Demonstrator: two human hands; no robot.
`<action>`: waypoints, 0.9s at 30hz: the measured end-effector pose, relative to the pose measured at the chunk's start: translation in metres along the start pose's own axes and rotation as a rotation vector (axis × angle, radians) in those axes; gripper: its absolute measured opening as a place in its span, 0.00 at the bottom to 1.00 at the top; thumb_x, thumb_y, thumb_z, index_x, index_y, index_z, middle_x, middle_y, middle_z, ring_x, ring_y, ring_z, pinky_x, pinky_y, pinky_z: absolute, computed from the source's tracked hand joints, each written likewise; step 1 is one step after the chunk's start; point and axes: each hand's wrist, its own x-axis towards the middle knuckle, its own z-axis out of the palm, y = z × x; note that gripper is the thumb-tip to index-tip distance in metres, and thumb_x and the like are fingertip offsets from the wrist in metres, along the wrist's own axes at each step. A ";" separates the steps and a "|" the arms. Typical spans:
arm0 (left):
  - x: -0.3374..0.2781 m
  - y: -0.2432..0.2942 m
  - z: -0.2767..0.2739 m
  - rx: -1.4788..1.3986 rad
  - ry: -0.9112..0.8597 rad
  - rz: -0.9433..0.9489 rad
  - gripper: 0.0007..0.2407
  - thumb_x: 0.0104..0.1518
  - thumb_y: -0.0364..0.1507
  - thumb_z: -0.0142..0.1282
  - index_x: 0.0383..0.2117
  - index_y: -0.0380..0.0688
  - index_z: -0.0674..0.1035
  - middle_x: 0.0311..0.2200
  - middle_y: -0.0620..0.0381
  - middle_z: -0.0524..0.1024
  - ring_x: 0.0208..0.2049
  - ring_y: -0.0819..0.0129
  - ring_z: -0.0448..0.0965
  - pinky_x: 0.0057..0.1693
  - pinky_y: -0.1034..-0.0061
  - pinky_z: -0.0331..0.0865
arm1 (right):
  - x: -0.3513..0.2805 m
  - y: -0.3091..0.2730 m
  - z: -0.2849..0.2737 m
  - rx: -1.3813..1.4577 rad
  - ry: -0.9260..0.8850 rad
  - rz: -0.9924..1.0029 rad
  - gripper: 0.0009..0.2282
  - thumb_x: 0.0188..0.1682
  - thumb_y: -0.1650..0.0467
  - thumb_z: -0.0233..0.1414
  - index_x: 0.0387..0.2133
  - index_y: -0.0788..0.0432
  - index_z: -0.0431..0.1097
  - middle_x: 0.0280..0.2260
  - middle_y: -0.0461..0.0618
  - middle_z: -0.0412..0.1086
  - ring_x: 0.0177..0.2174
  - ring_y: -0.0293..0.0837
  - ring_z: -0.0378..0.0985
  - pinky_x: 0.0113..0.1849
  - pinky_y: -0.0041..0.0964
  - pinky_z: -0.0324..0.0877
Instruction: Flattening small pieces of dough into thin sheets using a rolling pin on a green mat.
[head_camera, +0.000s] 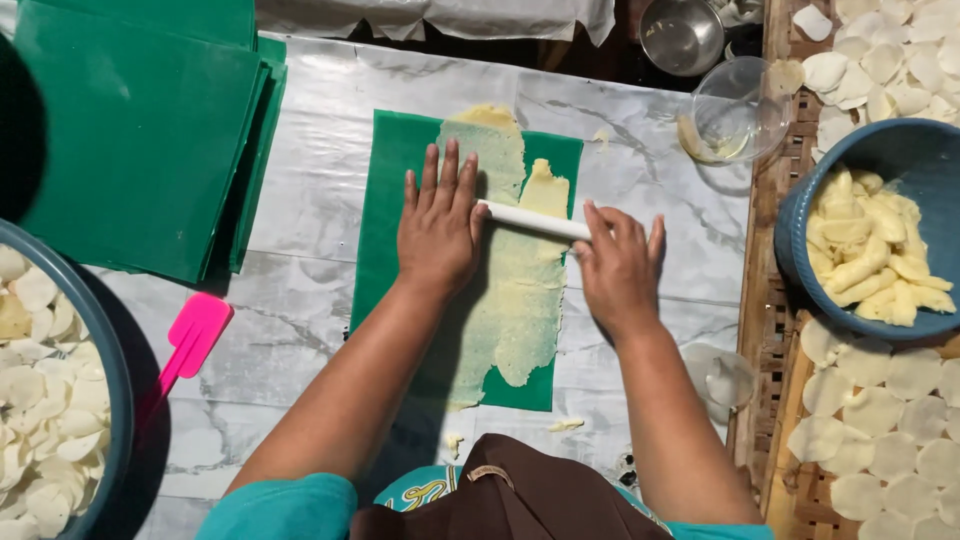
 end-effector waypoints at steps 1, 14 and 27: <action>0.000 0.001 0.001 0.000 0.001 0.003 0.25 0.71 0.41 0.35 0.74 0.50 0.54 0.76 0.55 0.40 0.76 0.55 0.35 0.76 0.52 0.34 | -0.001 -0.003 0.006 -0.001 0.002 0.002 0.24 0.52 0.70 0.56 0.64 0.57 0.63 0.52 0.54 0.66 0.53 0.55 0.68 0.63 0.72 0.39; 0.110 -0.003 -0.002 0.034 -0.130 -0.178 0.26 0.71 0.39 0.30 0.75 0.51 0.46 0.75 0.57 0.32 0.76 0.57 0.27 0.75 0.52 0.23 | 0.121 0.009 0.019 -0.154 -0.196 0.312 0.27 0.61 0.55 0.26 0.74 0.47 0.41 0.74 0.48 0.32 0.71 0.48 0.28 0.60 0.74 0.17; 0.006 0.005 -0.017 -0.015 -0.152 -0.105 0.26 0.71 0.41 0.28 0.74 0.48 0.49 0.76 0.53 0.36 0.76 0.55 0.29 0.75 0.50 0.23 | 0.011 -0.014 0.032 -0.156 -0.022 0.205 0.31 0.62 0.55 0.36 0.72 0.62 0.46 0.73 0.61 0.39 0.71 0.56 0.38 0.65 0.65 0.25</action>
